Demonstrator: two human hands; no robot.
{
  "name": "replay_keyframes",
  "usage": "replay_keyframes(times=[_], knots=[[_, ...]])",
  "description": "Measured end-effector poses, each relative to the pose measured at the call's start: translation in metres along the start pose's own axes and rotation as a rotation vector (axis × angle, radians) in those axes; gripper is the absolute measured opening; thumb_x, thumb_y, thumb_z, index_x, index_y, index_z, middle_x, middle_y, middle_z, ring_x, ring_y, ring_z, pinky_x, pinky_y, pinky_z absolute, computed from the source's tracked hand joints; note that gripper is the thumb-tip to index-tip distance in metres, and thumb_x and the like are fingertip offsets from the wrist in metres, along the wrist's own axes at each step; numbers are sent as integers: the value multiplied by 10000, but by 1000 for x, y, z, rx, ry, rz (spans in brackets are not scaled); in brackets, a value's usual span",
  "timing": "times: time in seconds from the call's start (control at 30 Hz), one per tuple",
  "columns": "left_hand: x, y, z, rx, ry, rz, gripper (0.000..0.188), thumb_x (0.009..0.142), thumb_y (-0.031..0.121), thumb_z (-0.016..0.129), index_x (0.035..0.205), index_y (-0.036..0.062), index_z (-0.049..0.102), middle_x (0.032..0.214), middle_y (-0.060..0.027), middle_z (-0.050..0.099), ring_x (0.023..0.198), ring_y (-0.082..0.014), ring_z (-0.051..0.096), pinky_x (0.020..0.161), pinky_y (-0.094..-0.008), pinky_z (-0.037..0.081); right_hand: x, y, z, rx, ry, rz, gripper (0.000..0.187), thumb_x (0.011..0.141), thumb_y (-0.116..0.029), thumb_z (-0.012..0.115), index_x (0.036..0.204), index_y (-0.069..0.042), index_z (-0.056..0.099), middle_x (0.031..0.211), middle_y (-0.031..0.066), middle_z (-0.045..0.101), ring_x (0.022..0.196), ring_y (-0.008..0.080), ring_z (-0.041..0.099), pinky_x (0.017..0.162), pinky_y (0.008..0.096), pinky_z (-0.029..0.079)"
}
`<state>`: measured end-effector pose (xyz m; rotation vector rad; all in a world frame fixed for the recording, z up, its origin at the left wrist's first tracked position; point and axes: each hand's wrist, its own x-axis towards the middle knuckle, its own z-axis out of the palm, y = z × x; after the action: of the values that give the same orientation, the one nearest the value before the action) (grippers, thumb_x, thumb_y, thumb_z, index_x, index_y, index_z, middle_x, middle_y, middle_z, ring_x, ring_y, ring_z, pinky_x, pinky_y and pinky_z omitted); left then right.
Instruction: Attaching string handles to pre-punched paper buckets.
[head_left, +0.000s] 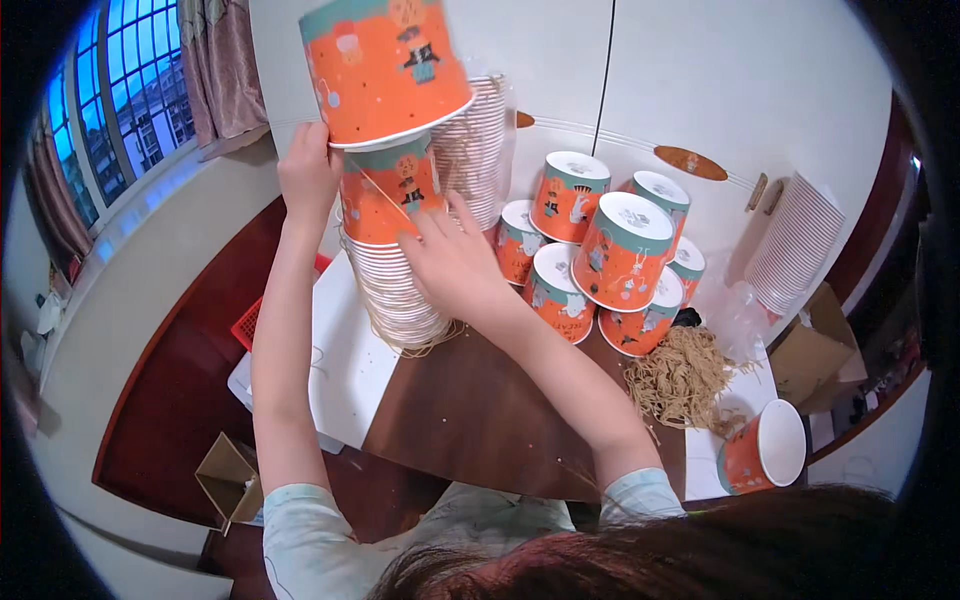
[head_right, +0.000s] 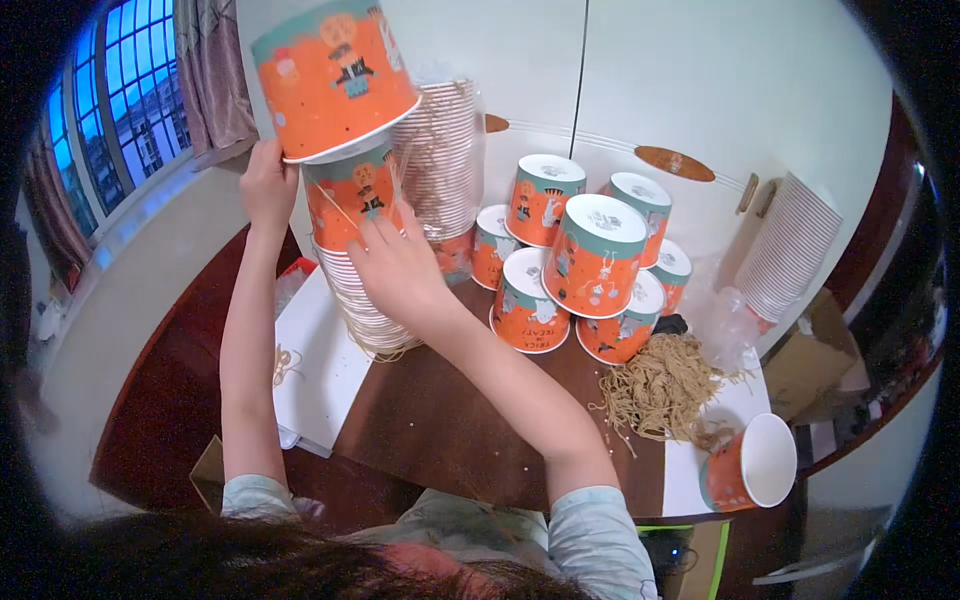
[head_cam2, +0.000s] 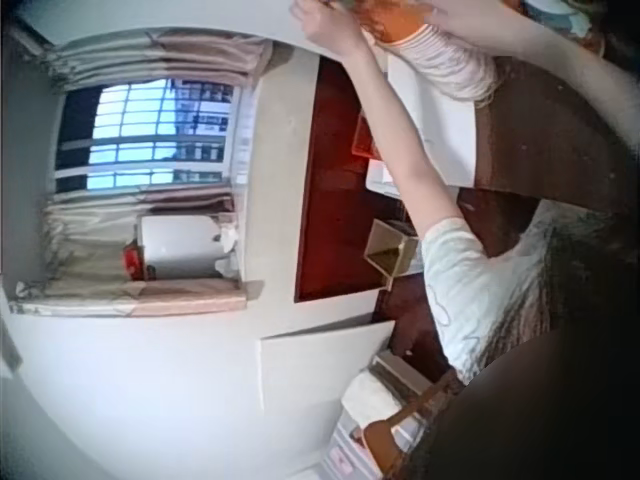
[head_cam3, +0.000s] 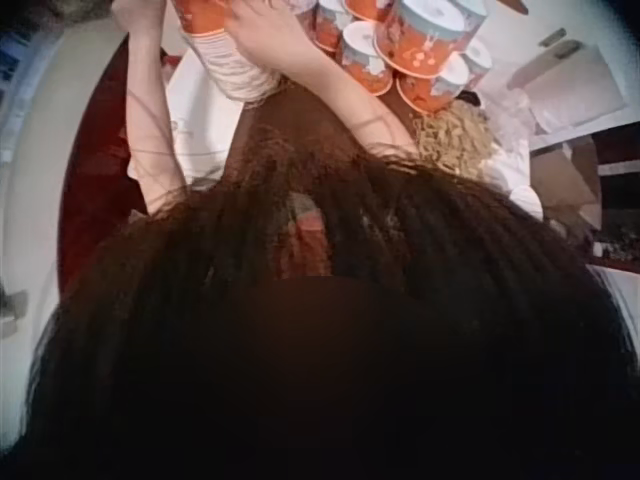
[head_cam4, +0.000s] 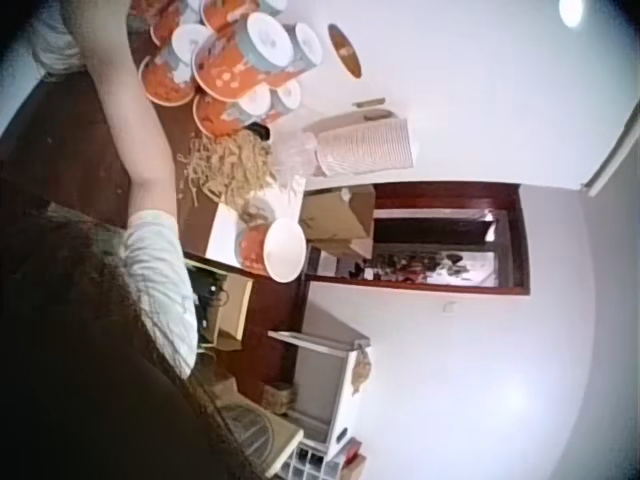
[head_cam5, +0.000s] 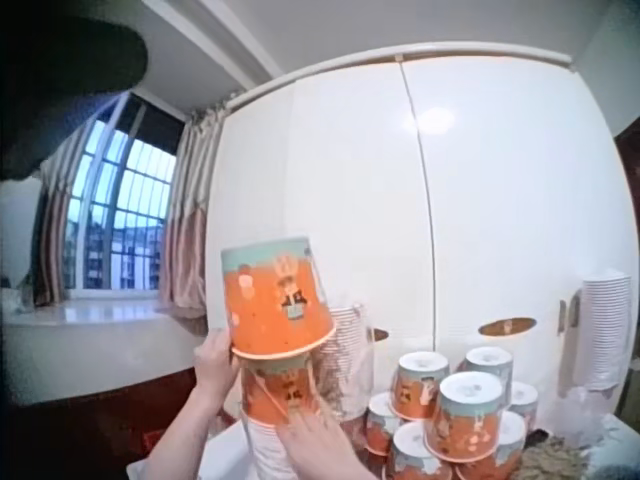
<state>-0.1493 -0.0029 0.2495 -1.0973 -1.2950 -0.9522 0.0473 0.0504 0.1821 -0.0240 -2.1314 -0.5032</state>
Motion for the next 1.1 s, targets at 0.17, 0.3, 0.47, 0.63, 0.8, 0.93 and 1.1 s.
replay_keyframes(times=[0.17, 0.3, 0.47, 0.63, 0.8, 0.93, 1.1], knots=[[-40, -36, 30, 76, -349, -151, 133, 754, 81, 518, 868, 62, 452, 845, -127, 532, 759, -354, 539, 608, -433, 439, 2, -7, 51, 40, -135, 106, 199, 661, -121, 538, 846, -47, 545, 856, 88, 510, 866, 246, 511, 910, 467, 318], [-82, -49, 32, 38, -440, -243, 143, 757, 80, 511, 891, 48, 472, 870, -140, 541, 785, -348, 547, 640, -418, 448, -20, -19, 69, 125, -56, 63, 171, 649, -120, 533, 805, -55, 551, 782, 84, 516, 800, 254, 525, 847, 466, 353], [-102, -43, 13, -203, -536, -386, 346, 766, 129, 551, 1079, 2, 475, 1048, -181, 537, 988, -311, 523, 842, -368, 415, -48, -31, 75, 165, -149, 83, 175, 647, -121, 530, 805, -60, 573, 787, 84, 518, 858, 244, 517, 879, 487, 334], [-102, -15, 8, -553, -514, -494, 752, 734, 261, 621, 1293, -27, 207, 1281, -220, 336, 1200, -312, 346, 967, -362, 312, -65, -41, 80, 216, -203, 138, 159, 702, -151, 484, 772, -51, 585, 889, 124, 540, 914, 263, 506, 920, 498, 305], [-100, 14, 14, -613, -463, -597, 1031, 584, 217, 750, 1315, -40, 70, 1319, -247, 232, 1220, -341, 289, 998, -374, 275, -78, -54, 90, 228, -140, 124, 204, 647, -142, 541, 817, -42, 593, 1035, 190, 505, 1012, 318, 462, 914, 484, 311], [-107, 17, 19, -505, -429, -560, 1058, 557, 235, 761, 1315, -37, 75, 1300, -239, 269, 1203, -341, 308, 996, -384, 277, -81, -56, 87, 288, -252, 135, 202, 726, -162, 483, 809, -11, 589, 1077, 206, 494, 1048, 321, 436, 938, 472, 295], [-110, 18, 21, -496, -417, -549, 1049, 554, 237, 760, 1312, -40, 89, 1293, -233, 286, 1193, -345, 318, 990, -390, 282, -92, -43, 79, 267, -123, 98, 234, 681, -120, 509, 879, -19, 581, 1087, 196, 484, 1060, 321, 430, 920, 468, 307]])
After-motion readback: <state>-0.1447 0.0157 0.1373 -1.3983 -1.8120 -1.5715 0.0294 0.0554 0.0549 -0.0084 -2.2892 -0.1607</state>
